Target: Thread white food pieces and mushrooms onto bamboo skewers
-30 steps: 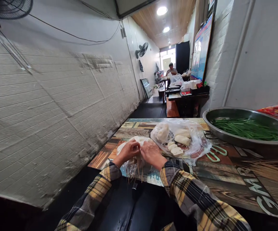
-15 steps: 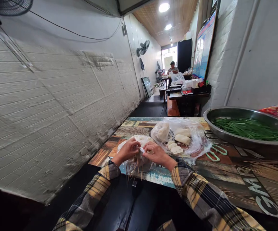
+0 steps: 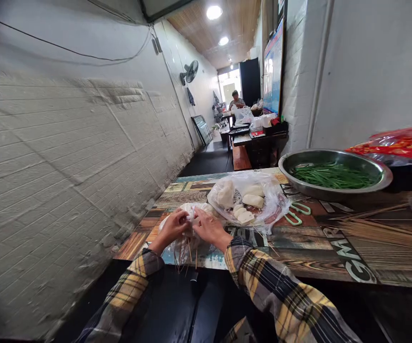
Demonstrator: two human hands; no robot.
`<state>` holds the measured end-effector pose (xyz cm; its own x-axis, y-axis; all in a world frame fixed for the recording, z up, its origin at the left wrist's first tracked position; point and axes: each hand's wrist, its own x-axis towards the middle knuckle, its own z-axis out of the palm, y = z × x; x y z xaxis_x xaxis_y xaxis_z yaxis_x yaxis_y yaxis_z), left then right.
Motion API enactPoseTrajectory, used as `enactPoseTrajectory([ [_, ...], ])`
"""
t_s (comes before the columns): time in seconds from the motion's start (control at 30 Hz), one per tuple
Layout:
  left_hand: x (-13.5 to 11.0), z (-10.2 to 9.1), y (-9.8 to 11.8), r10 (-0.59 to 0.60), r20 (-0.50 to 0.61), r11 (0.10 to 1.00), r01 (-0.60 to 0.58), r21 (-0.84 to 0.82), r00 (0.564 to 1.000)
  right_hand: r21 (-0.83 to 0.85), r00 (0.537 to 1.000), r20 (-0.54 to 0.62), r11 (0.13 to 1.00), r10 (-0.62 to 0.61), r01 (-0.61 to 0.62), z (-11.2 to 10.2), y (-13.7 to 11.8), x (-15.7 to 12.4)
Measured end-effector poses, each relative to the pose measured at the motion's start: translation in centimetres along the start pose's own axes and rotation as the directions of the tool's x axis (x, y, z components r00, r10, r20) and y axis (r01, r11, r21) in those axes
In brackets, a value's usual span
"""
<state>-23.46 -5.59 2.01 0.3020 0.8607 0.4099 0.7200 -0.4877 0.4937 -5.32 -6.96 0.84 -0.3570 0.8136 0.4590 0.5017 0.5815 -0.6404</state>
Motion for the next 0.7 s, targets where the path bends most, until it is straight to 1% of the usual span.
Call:
enactPoseTrajectory([
  [0.1,-0.2,0.0,0.5,0.027,-0.033,0.999,-0.025,0.045,0.999,-0.055,1.000,0.021,0.998,-0.021,0.022,0.5,-0.1,0.3],
  [0.23,-0.3,0.1,1.3,0.056,-0.064,0.990,-0.047,0.134,0.996,-0.120,1.000,0.027,0.993,-0.013,0.016,1.0,-0.1,0.8],
  [0.3,-0.3,0.2,1.6,0.053,-0.079,0.992,-0.043,0.122,0.995,-0.143,1.000,0.024,0.990,-0.007,0.011,1.3,-0.1,1.0],
  [0.37,-0.3,0.2,1.8,0.014,-0.114,1.000,-0.011,0.023,0.993,-0.159,1.000,0.017,0.987,-0.005,0.008,1.4,-0.2,1.1],
  [0.43,-0.2,0.2,1.7,-0.085,-0.176,0.988,0.060,-0.144,0.981,-0.167,1.000,0.000,0.986,-0.001,0.001,1.3,-0.2,1.2],
  [0.5,-0.2,0.1,1.3,-0.197,-0.236,0.950,0.127,-0.284,0.952,-0.161,1.000,-0.026,0.987,0.008,-0.012,1.0,-0.2,1.2],
  [0.57,-0.2,0.1,0.7,-0.276,-0.272,0.916,0.166,-0.366,0.922,-0.142,0.998,-0.064,0.989,0.029,-0.038,0.6,0.0,1.3],
  [0.63,-0.4,0.0,0.2,-0.336,-0.284,0.877,0.188,-0.442,0.898,-0.121,0.992,-0.108,0.990,0.063,-0.076,0.2,0.3,1.4],
  [0.7,-0.6,-0.1,-0.1,-0.399,-0.284,0.820,0.200,-0.537,0.872,-0.104,0.987,-0.134,0.990,0.084,-0.099,-0.1,0.5,1.5],
])
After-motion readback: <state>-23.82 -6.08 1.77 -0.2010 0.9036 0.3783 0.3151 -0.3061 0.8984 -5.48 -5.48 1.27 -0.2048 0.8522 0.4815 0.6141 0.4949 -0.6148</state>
